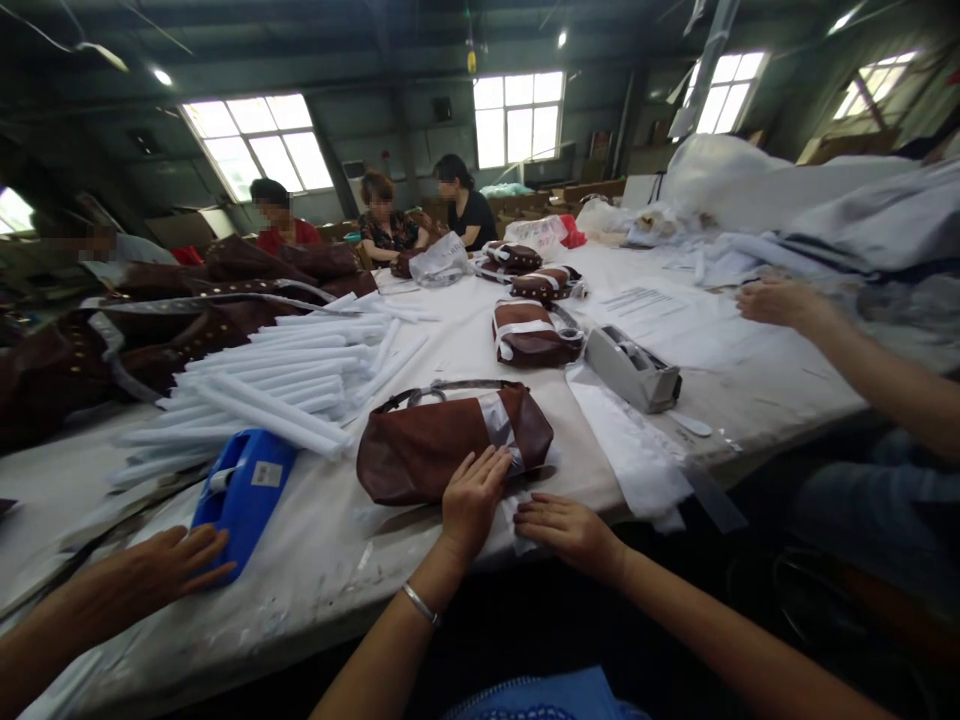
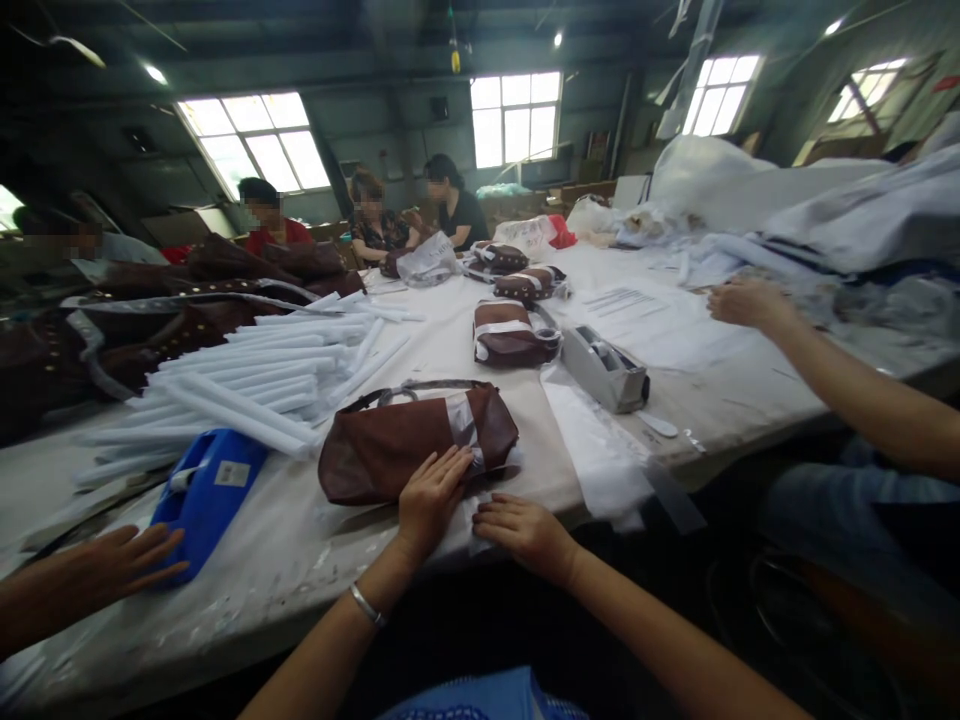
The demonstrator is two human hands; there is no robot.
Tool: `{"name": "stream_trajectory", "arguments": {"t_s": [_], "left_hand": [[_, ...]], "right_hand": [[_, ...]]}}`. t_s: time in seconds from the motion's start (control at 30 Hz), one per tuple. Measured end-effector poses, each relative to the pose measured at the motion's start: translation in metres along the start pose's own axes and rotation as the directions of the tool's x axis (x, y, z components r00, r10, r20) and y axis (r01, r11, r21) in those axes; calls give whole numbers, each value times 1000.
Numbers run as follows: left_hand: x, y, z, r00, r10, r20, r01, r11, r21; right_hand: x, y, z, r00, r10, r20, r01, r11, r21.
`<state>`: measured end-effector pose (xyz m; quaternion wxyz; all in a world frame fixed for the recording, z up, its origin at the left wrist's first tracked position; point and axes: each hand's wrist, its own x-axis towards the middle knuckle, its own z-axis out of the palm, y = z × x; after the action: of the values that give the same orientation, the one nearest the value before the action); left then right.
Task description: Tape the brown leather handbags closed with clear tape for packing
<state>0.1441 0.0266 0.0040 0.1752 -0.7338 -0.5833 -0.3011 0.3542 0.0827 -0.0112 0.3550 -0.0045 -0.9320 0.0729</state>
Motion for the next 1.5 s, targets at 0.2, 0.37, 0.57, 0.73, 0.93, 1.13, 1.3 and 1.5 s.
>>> {"name": "stream_trajectory", "arguments": {"t_s": [0.2, 0.37, 0.57, 0.73, 0.93, 1.13, 1.3, 1.5], "left_hand": [[1, -1, -2, 998, 50, -22, -49, 998, 44], [-1, -1, 2, 997, 49, -52, -43, 993, 107], [1, 4, 4, 999, 33, -2, -32, 990, 139], [4, 7, 0, 1000, 7, -5, -6, 993, 120], [-6, -2, -5, 998, 60, -10, -60, 997, 41], [-13, -3, -9, 998, 52, -36, -54, 995, -78], [-6, 2, -16, 996, -83, 18, 85, 987, -136], [-1, 0, -17, 996, -84, 31, 86, 995, -49]], "right_hand": [[-6, -9, -5, 999, 33, -23, -33, 999, 0], [2, -8, -17, 1000, 18, -21, -18, 1000, 14], [31, 10, -35, 999, 34, -36, -32, 998, 56], [52, 30, -36, 993, 89, -79, -84, 994, 71], [64, 45, -32, 968, 237, -78, -229, 969, 94], [76, 53, -26, 946, 291, -141, -283, 956, 78], [87, 61, -17, 888, 421, -183, -419, 906, 50], [92, 73, -10, 859, 493, -136, -496, 868, 18]]}}
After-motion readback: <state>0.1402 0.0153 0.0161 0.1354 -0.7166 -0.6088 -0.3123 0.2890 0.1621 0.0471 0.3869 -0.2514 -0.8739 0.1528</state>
